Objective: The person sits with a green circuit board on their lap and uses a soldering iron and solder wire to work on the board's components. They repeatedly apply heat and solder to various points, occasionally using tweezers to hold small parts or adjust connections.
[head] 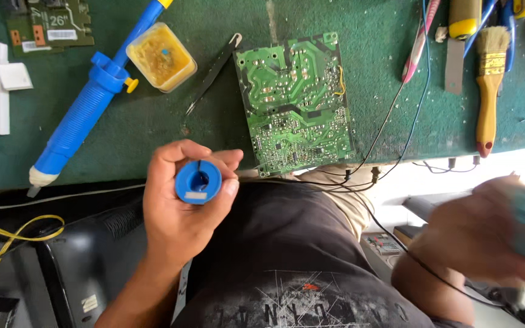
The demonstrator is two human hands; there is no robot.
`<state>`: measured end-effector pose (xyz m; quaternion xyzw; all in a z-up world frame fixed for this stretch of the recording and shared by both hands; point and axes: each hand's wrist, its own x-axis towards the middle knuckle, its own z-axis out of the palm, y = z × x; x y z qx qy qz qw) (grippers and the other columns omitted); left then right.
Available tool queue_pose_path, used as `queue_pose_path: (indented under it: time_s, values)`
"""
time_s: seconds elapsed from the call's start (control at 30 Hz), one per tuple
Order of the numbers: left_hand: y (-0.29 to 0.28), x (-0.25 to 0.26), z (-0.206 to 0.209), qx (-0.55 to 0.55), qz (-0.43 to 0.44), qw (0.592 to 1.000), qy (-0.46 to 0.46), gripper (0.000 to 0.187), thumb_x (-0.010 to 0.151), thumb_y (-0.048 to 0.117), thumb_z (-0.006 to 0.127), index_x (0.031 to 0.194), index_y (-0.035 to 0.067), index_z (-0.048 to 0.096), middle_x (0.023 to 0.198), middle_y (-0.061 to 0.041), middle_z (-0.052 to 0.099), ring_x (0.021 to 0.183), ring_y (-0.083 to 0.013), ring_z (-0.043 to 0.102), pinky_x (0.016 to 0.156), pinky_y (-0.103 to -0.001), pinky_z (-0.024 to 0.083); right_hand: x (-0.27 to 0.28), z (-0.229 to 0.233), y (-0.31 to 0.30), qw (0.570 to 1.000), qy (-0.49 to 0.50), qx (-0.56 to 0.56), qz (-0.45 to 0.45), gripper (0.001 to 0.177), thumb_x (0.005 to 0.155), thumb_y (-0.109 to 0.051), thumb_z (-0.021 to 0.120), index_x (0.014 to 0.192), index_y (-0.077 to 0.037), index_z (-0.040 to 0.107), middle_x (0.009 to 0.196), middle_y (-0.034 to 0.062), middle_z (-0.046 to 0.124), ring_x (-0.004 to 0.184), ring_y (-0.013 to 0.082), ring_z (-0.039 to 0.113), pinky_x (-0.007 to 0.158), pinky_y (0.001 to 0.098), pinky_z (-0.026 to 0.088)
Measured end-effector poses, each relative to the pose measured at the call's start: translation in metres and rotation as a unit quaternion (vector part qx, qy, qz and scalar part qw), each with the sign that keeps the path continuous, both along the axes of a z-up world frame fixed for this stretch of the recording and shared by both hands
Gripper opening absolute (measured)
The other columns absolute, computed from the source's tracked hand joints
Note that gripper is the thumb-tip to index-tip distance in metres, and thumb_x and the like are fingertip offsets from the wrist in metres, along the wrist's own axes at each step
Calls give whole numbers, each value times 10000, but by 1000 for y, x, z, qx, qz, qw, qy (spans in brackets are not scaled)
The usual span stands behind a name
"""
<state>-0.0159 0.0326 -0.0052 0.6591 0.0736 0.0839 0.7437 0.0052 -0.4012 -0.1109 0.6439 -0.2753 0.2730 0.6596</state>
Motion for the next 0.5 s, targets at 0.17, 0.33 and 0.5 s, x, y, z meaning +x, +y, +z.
queue_pose_path:
  time_s: [0.17,0.33,0.5]
  values:
    - [-16,10,1,-1,-22,1000,20,334,968,27,715,1208,55,485,994,-75,706,1174,-329,813,991,-368,703,16,73,60,187,-143,816,528,194,1209,-314,459,1167,-126,485,766,197,417,647,293,453,678,404,398]
    - [-19,20,10,96,-57,993,-27,344,977,57,748,1249,57,538,1063,-65,780,1073,-213,821,979,-330,669,24,85,110,262,-176,692,650,469,1160,-474,541,1178,-8,489,925,191,485,701,401,536,651,546,479]
    - [-9,46,7,233,-72,969,-46,346,927,81,780,1211,91,582,980,-2,832,903,-95,803,899,-252,618,-8,85,76,469,-31,743,477,49,1103,143,804,1073,128,769,1106,275,748,1048,336,712,982,406,540]
